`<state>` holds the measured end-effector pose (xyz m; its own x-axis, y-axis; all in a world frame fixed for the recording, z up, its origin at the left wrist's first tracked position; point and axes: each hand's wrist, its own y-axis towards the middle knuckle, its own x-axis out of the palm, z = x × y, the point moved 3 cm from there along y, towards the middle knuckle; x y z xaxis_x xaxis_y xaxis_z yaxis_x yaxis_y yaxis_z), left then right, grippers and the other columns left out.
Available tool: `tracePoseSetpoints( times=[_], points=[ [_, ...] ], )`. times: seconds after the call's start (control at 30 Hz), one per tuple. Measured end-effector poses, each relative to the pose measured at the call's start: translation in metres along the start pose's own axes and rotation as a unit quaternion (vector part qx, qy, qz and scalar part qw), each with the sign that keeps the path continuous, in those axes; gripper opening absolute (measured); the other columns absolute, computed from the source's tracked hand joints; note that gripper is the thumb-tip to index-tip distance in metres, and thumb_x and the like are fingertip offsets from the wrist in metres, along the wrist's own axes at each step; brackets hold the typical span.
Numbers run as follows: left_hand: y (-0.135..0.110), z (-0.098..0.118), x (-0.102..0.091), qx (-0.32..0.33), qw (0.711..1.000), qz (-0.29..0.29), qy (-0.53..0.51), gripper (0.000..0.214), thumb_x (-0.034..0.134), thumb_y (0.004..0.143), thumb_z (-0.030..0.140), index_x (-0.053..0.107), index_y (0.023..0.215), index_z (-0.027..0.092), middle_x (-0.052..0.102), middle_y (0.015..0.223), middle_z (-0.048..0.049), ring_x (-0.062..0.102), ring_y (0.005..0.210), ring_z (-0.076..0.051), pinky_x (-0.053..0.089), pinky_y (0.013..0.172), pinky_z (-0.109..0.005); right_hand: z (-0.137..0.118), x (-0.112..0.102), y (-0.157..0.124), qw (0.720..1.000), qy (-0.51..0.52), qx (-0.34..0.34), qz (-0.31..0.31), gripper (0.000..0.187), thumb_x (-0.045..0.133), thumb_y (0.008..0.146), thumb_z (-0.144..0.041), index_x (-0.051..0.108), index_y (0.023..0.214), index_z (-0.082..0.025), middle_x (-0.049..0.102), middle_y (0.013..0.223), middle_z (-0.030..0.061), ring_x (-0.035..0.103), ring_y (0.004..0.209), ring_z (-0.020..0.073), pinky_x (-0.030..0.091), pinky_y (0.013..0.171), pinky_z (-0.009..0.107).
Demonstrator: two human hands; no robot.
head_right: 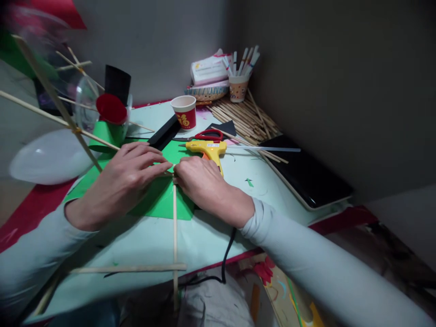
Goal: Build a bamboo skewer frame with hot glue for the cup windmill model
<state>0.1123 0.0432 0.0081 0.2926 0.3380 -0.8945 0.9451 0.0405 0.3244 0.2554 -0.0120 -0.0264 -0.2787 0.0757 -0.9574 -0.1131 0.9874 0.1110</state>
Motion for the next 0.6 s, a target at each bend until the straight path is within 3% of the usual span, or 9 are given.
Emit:
tracePoseSetpoints(
  times=[0.1, 0.2, 0.27, 0.37, 0.47, 0.6],
  points=[
    [-0.008, -0.003, -0.025, 0.0, 0.999, 0.039, -0.035, 0.029, 0.043, 0.097, 0.011, 0.069, 0.111, 0.011, 0.073, 0.109, -0.0157, 0.063, 0.113, -0.03, 0.05, 0.103, -0.051, 0.0, 0.0, -0.001, 1.0, -0.004, -0.011, 0.001, 0.02, 0.056, 0.098, -0.022, 0.076, 0.099, -0.017, 0.074, 0.093, 0.0101, 0.064, 0.081, 0.0224, 0.029, 0.063, 0.034],
    [-0.028, -0.01, -0.049, -0.041, 0.996, 0.047, -0.07, 0.031, 0.049, 0.096, 0.014, 0.066, 0.12, 0.019, 0.072, 0.118, -0.0112, 0.061, 0.119, -0.029, 0.051, 0.101, -0.048, 0.0, -0.001, -0.002, 1.0, 0.004, -0.02, 0.001, 0.021, 0.055, 0.098, -0.019, 0.075, 0.103, -0.017, 0.074, 0.094, 0.0102, 0.065, 0.083, 0.0222, 0.03, 0.063, 0.033],
    [-0.046, -0.015, -0.061, -0.104, 0.99, 0.048, -0.088, 0.034, 0.047, 0.098, 0.02, 0.065, 0.125, 0.03, 0.071, 0.123, -0.0047, 0.063, 0.117, -0.026, 0.05, 0.098, -0.046, 0.001, -0.001, -0.002, 1.0, 0.012, -0.021, -0.005, 0.021, 0.055, 0.098, -0.018, 0.075, 0.104, -0.017, 0.074, 0.095, 0.01, 0.066, 0.086, 0.0223, 0.033, 0.065, 0.033],
    [-0.079, -0.022, -0.072, -0.227, 0.964, 0.101, -0.089, 0.026, 0.053, 0.098, 0.028, 0.07, 0.117, 0.036, 0.072, 0.11, 0.0008, 0.066, 0.102, -0.021, 0.05, 0.088, -0.039, 0.003, -0.001, -0.002, 1.0, 0.016, -0.014, 0.002, 0.022, 0.055, 0.099, -0.019, 0.075, 0.107, -0.016, 0.073, 0.1, 0.0104, 0.066, 0.088, 0.0227, 0.037, 0.068, 0.032],
    [-0.112, -0.032, -0.065, -0.34, 0.928, 0.127, -0.083, 0.018, 0.057, 0.098, 0.035, 0.074, 0.106, 0.032, 0.073, 0.1, 0.0009, 0.067, 0.089, -0.018, 0.05, 0.081, -0.035, 0.003, -0.001, -0.001, 0.999, 0.023, -0.019, 0.03, 0.026, 0.055, 0.1, -0.021, 0.073, 0.116, -0.014, 0.072, 0.104, 0.0122, 0.067, 0.091, 0.0241, 0.042, 0.073, 0.032],
    [-0.145, -0.055, -0.033, -0.421, 0.889, 0.052, -0.173, 0.029, 0.056, 0.095, 0.042, 0.073, 0.109, 0.023, 0.074, 0.11, -0.0051, 0.069, 0.101, -0.024, 0.05, 0.09, -0.036, 0.005, -0.001, 0.0, 0.997, 0.026, -0.039, 0.064, 0.026, 0.053, 0.1, -0.019, 0.073, 0.116, -0.013, 0.071, 0.103, 0.0131, 0.068, 0.091, 0.0251, 0.047, 0.076, 0.033]
  ],
)
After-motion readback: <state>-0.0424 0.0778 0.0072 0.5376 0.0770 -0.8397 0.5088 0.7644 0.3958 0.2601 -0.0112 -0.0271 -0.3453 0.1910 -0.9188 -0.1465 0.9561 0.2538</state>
